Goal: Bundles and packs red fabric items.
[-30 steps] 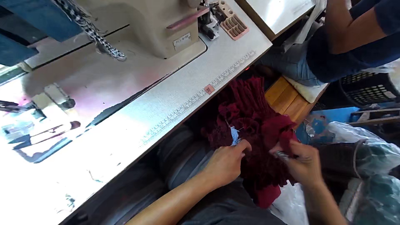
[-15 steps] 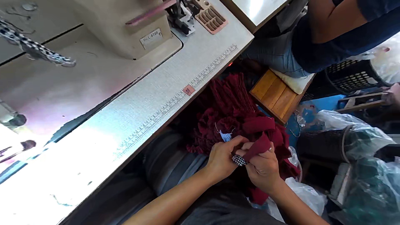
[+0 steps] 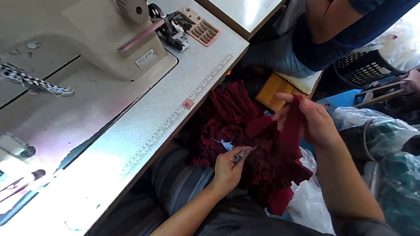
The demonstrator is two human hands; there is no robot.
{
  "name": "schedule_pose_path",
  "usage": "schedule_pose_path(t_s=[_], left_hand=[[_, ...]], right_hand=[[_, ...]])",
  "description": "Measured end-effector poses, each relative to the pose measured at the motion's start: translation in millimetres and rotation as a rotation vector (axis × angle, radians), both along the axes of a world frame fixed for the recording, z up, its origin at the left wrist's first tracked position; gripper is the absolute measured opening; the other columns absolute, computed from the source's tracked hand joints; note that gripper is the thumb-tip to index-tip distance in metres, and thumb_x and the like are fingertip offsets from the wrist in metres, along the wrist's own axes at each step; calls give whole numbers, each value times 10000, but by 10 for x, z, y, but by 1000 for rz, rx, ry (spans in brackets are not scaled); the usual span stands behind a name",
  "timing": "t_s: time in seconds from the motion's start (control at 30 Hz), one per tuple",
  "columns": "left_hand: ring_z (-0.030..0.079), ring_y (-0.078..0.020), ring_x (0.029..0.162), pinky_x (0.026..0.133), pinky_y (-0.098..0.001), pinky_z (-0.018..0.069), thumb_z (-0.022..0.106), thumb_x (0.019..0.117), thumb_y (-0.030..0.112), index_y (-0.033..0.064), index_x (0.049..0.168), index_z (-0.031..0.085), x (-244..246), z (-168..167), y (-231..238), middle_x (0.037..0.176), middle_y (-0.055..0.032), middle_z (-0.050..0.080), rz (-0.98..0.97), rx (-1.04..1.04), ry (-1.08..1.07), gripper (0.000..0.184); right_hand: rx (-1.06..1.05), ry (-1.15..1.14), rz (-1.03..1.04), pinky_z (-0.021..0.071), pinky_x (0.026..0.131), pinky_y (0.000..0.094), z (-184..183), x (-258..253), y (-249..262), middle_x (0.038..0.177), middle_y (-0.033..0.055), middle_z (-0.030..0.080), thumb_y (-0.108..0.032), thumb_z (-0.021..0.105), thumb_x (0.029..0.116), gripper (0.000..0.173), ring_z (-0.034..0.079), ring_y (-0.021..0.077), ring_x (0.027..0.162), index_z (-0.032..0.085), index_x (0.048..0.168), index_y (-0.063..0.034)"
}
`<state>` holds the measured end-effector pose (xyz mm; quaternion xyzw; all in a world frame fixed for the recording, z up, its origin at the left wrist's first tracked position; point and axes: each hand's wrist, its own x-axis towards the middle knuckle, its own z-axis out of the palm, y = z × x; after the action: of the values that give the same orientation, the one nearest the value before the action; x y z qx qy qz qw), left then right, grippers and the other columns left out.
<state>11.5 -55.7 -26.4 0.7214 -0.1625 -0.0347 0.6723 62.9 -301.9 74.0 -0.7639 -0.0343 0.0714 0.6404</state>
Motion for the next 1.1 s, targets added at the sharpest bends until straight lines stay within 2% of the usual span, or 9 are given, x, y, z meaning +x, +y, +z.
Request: schedule_pose_path(t_s=[0.13,0.27,0.37,0.57,0.73,0.87,0.93,1.0,1.1], left_hand=[[707,1,895,852,-186,565,552,1016,72,24,1119,755,21,-9,19,1001,-33,774,-15,-18,-28,233],[739,-74,871,829,-269,589,553,986,60,65,1184,759,-34,29,29,1006,-41,786,-39,132,-103,285],[753,-154,789,740,-335,602,542,962,67,74,1201,763,-19,40,16,915,-60,787,-51,262,-230,326],[748,-172,749,690,-341,598,535,942,43,52,1203,758,50,22,59,896,-68,783,9,328,-318,344],[684,-50,901,856,-266,542,535,1060,169,48,1185,738,227,320,171,1001,-53,751,-116,195,266,267],[529,-21,658,651,-214,460,558,1060,162,-11,929,686,433,313,227,739,-3,594,-155,68,544,251],[504,-29,604,596,-208,441,554,1063,166,2,891,669,475,294,233,684,7,555,-191,75,546,264],[592,-89,719,699,-288,494,531,1076,193,10,987,710,462,358,249,788,-45,642,-271,239,428,270],[698,-253,914,839,-461,545,485,1076,142,28,1162,714,388,448,237,956,-135,724,-359,531,156,270]], right_hand=[[-714,14,-37,588,752,494,-27,209,-112,997,136,723,-224,583,1042,299,701,246,831,677,1222,-3],[-842,-45,320,560,857,552,-164,139,246,1285,150,620,-289,785,890,456,656,311,1069,692,1318,-162],[-866,-70,353,571,804,560,-442,422,261,1187,170,639,72,717,787,395,672,332,996,746,1146,-88],[-908,-284,265,562,888,548,-823,537,518,1167,202,662,204,727,671,487,654,390,1065,756,1105,-14],[-933,-395,157,484,1007,616,-377,209,437,1391,212,593,-2,658,891,466,583,421,1253,657,1352,-67],[-658,-451,107,574,755,283,-236,-505,899,892,59,710,-190,604,950,214,675,122,840,763,928,-47],[-688,-342,84,582,703,326,-390,-743,1196,843,84,718,-230,647,928,229,698,178,783,773,927,-38],[-840,-333,-29,583,693,465,-593,-843,1414,896,150,732,-288,718,866,277,724,312,836,782,939,-29],[-880,-461,-264,567,672,451,-872,-871,1584,872,140,750,-252,696,814,235,724,311,809,785,826,-35]])
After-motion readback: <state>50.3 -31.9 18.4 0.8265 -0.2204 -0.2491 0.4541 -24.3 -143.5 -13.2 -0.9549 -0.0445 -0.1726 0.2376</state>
